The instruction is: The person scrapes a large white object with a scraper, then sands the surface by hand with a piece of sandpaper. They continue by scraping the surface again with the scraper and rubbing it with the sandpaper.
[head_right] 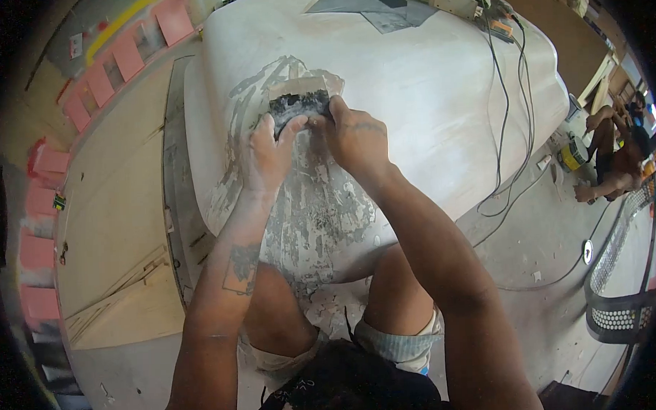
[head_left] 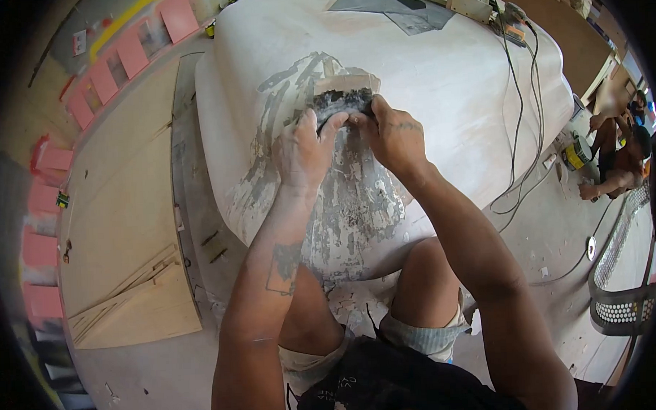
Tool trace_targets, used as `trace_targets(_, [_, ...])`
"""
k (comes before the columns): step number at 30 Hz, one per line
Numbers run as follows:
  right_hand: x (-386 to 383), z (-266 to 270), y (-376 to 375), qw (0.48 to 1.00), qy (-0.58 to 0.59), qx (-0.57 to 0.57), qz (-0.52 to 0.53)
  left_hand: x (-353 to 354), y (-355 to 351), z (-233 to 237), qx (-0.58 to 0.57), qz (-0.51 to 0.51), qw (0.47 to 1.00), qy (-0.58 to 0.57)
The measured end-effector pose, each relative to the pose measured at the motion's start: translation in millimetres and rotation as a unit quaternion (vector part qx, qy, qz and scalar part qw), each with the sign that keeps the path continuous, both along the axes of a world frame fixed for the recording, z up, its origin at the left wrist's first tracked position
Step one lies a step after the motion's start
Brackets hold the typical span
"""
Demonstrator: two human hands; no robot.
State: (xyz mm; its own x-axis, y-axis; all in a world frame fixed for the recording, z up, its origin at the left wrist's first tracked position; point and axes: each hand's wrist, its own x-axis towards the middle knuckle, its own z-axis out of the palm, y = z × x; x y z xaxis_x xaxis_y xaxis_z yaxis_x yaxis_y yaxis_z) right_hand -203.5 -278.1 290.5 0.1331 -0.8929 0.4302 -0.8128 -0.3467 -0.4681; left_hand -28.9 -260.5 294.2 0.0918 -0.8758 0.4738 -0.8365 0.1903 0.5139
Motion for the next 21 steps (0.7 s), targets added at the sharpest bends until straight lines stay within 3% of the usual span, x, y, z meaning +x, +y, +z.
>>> trace_targets(5, [-5.9,-5.3,-5.9,1.000,-0.009,-0.005,0.010,0.5,-4.5,-5.4,-0.017,-0.019,0.999,0.019])
trace_targets(8, [-0.5,8.9,-20.6,0.998,-0.016,-0.060,-0.007,-3.2,-16.7,19.1,-0.055,-0.008,0.998,0.013])
trace_targets(12, [-0.8,7.5,-18.4,0.999,-0.021,-0.024,-0.015,-3.1,-16.2,18.3,-0.047,-0.032,0.997,0.052])
trace_targets(15, [-5.2,-4.4,-2.2,1.000,-0.022,0.010,-0.014,-8.0,-2.2,7.5,-0.044,-0.023,0.999,-0.004])
trace_targets(21, [-8.9,-1.0,0.2,0.999,-0.025,0.039,0.001,-9.1,-1.9,4.6,-0.064,-0.024,0.998,-0.001])
